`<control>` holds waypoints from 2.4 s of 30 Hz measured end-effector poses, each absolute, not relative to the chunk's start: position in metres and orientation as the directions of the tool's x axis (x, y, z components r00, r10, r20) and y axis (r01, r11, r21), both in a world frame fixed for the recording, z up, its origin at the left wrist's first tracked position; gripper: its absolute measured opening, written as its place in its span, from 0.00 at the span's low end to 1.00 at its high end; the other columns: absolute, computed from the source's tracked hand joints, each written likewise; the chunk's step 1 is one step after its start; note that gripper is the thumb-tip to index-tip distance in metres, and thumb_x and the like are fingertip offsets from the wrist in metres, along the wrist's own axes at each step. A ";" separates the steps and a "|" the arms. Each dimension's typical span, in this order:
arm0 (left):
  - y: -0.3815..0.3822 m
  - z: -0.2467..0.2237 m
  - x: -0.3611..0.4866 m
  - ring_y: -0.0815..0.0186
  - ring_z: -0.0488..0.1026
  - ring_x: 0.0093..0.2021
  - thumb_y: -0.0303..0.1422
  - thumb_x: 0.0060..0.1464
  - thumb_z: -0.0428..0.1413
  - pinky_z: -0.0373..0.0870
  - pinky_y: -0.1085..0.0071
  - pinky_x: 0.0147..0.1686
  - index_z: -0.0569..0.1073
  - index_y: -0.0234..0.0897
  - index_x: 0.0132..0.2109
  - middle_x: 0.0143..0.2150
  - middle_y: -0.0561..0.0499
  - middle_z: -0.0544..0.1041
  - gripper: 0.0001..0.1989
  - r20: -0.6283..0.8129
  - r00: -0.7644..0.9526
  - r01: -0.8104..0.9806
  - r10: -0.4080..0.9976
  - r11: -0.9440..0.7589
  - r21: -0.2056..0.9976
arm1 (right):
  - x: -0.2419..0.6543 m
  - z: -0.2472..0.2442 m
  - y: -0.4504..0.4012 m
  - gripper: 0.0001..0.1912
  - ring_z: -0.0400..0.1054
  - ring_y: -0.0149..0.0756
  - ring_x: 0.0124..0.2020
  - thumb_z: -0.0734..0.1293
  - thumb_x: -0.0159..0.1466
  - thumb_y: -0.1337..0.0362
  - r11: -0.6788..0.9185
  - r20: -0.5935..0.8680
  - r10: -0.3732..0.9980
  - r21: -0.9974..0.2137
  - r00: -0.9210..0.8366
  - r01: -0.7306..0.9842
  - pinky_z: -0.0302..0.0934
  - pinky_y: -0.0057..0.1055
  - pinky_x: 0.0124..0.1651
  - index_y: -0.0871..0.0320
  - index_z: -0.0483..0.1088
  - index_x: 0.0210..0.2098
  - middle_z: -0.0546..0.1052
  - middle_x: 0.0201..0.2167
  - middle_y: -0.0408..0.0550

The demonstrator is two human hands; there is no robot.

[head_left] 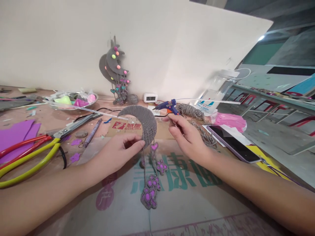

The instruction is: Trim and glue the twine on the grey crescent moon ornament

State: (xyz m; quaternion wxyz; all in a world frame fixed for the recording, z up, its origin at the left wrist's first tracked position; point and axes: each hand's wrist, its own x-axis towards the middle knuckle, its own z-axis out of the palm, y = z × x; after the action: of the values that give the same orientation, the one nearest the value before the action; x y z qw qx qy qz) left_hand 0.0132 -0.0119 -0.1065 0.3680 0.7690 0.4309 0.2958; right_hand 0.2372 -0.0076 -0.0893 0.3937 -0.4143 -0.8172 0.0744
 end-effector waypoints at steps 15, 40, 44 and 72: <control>-0.012 -0.106 0.012 0.70 0.61 0.27 0.41 0.58 0.46 0.56 0.75 0.26 0.65 0.36 0.27 0.24 0.57 0.62 0.16 0.144 0.434 0.462 0.889 -0.357 0.812 | 0.228 -0.093 -0.022 0.09 0.64 0.35 0.31 0.59 0.65 0.66 0.784 0.567 0.482 0.062 -0.668 0.618 0.57 0.30 0.33 0.61 0.68 0.41 0.73 0.30 0.48; -0.016 -0.089 0.016 0.71 0.58 0.25 0.36 0.56 0.47 0.56 0.76 0.26 0.62 0.37 0.24 0.22 0.58 0.59 0.14 0.090 0.417 0.490 0.905 -0.307 0.816 | 0.232 -0.096 -0.017 0.10 0.63 0.35 0.30 0.59 0.66 0.63 0.758 0.537 0.528 0.051 -0.658 0.650 0.55 0.30 0.33 0.61 0.69 0.39 0.72 0.28 0.47; -0.017 -0.088 0.016 0.70 0.60 0.25 0.37 0.55 0.47 0.57 0.76 0.26 0.63 0.37 0.23 0.21 0.57 0.61 0.14 0.093 0.406 0.509 0.909 -0.310 0.803 | 0.232 -0.096 -0.017 0.10 0.63 0.34 0.29 0.58 0.66 0.64 0.761 0.534 0.536 0.030 -0.654 0.648 0.54 0.29 0.32 0.60 0.69 0.38 0.72 0.27 0.46; -0.013 -0.102 0.011 0.71 0.58 0.25 0.40 0.56 0.47 0.55 0.75 0.24 0.63 0.37 0.25 0.23 0.57 0.60 0.15 0.161 0.442 0.421 0.882 -0.362 0.831 | 0.230 -0.096 -0.018 0.08 0.64 0.34 0.30 0.59 0.66 0.64 0.751 0.556 0.556 -0.017 -0.618 0.660 0.55 0.29 0.32 0.59 0.68 0.40 0.72 0.28 0.46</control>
State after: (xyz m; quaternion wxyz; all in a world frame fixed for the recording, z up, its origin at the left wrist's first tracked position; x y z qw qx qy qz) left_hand 0.0115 -0.0133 -0.1020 0.3700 0.7643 0.4265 0.3115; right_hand 0.2304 -0.0179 -0.0964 0.2747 -0.3400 -0.8944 -0.0946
